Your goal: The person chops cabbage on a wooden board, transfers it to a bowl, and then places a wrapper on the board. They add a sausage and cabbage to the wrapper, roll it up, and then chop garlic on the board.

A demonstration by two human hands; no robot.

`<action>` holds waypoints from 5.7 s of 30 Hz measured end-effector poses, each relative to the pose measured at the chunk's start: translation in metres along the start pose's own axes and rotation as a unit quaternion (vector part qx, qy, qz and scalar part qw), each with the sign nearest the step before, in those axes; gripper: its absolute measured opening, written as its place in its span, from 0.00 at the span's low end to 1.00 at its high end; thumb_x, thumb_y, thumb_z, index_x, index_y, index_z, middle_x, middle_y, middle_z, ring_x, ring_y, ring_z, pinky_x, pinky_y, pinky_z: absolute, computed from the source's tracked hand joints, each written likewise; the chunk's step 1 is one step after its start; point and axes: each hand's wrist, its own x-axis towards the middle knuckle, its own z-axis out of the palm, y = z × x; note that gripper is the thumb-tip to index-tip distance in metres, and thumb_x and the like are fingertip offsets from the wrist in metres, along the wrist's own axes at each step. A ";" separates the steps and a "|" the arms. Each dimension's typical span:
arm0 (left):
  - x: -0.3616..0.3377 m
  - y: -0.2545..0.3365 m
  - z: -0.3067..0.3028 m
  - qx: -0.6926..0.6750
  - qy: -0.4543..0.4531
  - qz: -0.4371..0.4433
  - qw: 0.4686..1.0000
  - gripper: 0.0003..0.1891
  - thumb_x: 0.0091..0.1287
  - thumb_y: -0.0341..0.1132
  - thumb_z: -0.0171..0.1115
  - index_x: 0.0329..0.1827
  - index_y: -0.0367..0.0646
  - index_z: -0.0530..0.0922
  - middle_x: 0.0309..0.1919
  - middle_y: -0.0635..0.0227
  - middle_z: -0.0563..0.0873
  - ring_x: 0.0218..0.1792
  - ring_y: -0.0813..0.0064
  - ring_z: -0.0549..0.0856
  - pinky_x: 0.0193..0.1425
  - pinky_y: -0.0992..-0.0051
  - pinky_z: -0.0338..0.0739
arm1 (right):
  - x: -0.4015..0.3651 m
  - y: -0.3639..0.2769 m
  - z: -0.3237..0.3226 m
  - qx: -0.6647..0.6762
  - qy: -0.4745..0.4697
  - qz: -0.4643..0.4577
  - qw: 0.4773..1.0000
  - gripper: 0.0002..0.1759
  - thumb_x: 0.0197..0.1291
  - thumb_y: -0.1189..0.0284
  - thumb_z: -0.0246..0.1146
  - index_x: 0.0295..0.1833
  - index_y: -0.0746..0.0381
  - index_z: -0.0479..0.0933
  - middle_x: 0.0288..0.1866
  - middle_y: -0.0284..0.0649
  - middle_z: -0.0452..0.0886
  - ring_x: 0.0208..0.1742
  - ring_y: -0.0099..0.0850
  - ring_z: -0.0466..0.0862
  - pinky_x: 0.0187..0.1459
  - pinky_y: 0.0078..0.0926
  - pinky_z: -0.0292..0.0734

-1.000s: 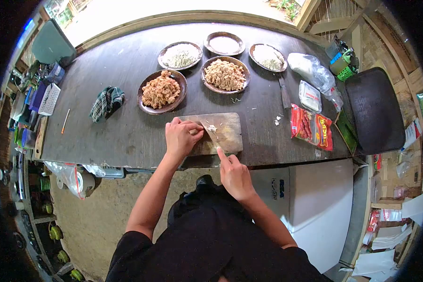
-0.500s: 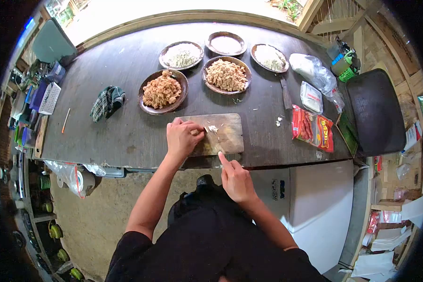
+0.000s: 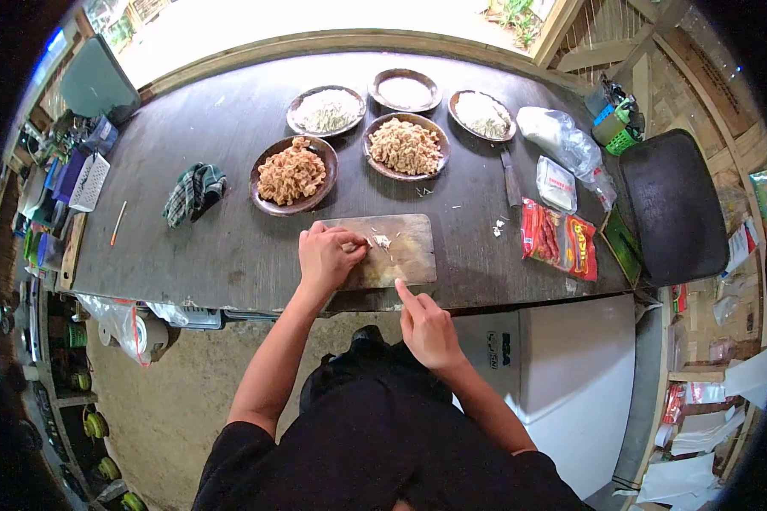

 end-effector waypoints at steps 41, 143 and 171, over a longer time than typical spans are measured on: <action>0.002 -0.002 -0.003 0.002 -0.035 -0.019 0.999 0.08 0.59 0.48 0.75 0.33 0.59 0.93 0.37 0.81 0.93 0.41 0.69 0.81 0.49 0.64 0.68 | 0.001 0.001 0.006 -0.014 -0.014 0.006 1.000 0.31 0.68 0.78 0.63 0.76 0.57 0.73 0.35 0.48 0.78 0.33 0.51 0.84 0.37 0.48 0.81; -0.001 -0.001 -0.002 0.017 -0.002 0.016 1.000 0.09 0.59 0.48 0.74 0.33 0.57 0.93 0.36 0.81 0.92 0.39 0.69 0.82 0.47 0.63 0.66 | 0.014 0.001 0.020 0.003 -0.021 -0.001 1.000 0.29 0.71 0.76 0.60 0.77 0.57 0.71 0.38 0.50 0.79 0.35 0.55 0.84 0.38 0.52 0.80; -0.005 -0.001 -0.002 0.008 0.004 0.003 1.000 0.07 0.60 0.48 0.74 0.34 0.59 0.93 0.36 0.82 0.92 0.39 0.70 0.82 0.48 0.64 0.66 | 0.006 0.008 0.006 -0.005 -0.030 -0.016 0.999 0.30 0.70 0.75 0.61 0.77 0.60 0.70 0.39 0.49 0.79 0.33 0.52 0.86 0.35 0.48 0.84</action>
